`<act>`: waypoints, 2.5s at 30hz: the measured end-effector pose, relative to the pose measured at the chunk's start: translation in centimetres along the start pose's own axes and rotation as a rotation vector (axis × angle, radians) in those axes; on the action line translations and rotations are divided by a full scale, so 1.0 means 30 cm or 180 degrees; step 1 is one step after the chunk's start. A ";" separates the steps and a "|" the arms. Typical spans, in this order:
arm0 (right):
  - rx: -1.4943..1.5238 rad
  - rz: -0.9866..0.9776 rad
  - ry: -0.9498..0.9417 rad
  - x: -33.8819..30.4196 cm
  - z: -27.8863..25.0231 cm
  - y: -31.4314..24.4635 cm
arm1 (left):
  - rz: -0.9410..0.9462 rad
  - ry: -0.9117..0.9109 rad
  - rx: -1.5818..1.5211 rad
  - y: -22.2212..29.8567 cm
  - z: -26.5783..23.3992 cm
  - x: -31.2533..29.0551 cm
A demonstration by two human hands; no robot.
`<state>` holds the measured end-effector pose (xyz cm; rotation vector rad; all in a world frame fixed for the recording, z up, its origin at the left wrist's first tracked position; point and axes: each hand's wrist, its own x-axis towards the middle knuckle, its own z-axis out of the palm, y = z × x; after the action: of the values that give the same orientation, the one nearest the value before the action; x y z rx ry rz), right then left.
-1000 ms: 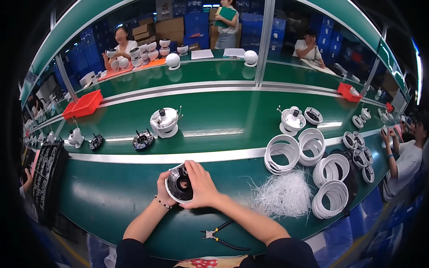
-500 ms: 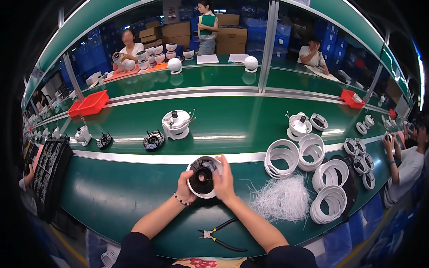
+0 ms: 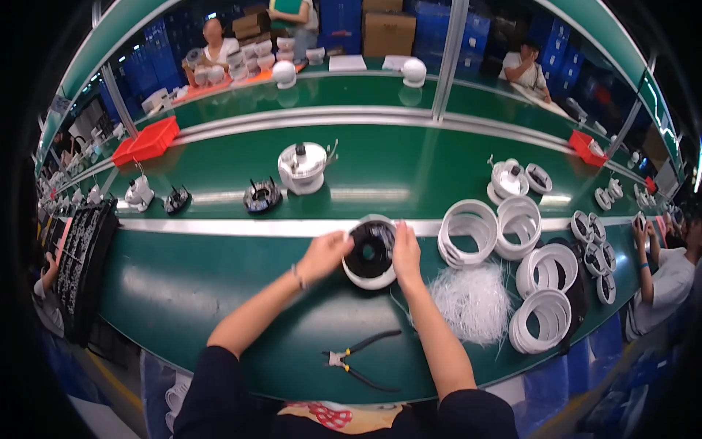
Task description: Assembling electronic camera components on an industrial assembly line.
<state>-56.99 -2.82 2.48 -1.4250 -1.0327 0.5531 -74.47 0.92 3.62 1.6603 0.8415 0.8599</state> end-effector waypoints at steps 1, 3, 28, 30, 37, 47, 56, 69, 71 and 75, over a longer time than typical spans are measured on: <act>-0.0463 -0.0165 -0.0068 -0.021 -0.008 -0.005 | -0.1040 -0.0202 -0.1038 0.012 -0.019 0.037; -0.1254 -0.0755 -0.0226 -0.117 -0.015 -0.095 | -0.1211 -0.0179 -0.1990 -0.031 -0.073 0.104; -0.0814 -0.1248 -0.2095 -0.201 -0.071 -0.266 | 0.1718 0.0666 0.2947 0.024 -0.439 0.458; -0.1524 -0.1357 -0.1644 -0.044 0.024 -0.323 | 0.1222 0.0420 0.4126 0.020 -0.422 0.532; -0.3065 -0.1289 -0.0986 0.194 0.266 -0.327 | 0.0990 0.0253 0.4915 0.014 -0.401 0.647; -0.3505 -0.1307 -0.0787 0.271 0.345 -0.273 | 0.1340 0.0271 0.4166 0.060 -0.413 0.573; -0.3527 -0.1459 -0.0629 0.246 0.301 -0.286 | 0.2440 0.1194 0.3474 0.053 -0.406 0.534; -0.1806 -0.1909 -0.2850 -0.482 0.065 -0.308 | 0.2552 -0.0247 0.1773 -0.097 -0.306 0.096; -0.1889 -0.2065 -0.2594 -0.574 0.095 -0.207 | 0.2374 0.1156 0.2264 -0.134 -0.420 0.158; -0.2009 -0.1974 -0.2542 -0.716 0.163 -0.196 | 0.0146 0.1986 0.2700 -0.315 -0.567 0.248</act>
<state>-73.08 -18.97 2.10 -1.2976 -2.3447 0.3331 -86.49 17.28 -1.08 2.1521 1.7829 1.1691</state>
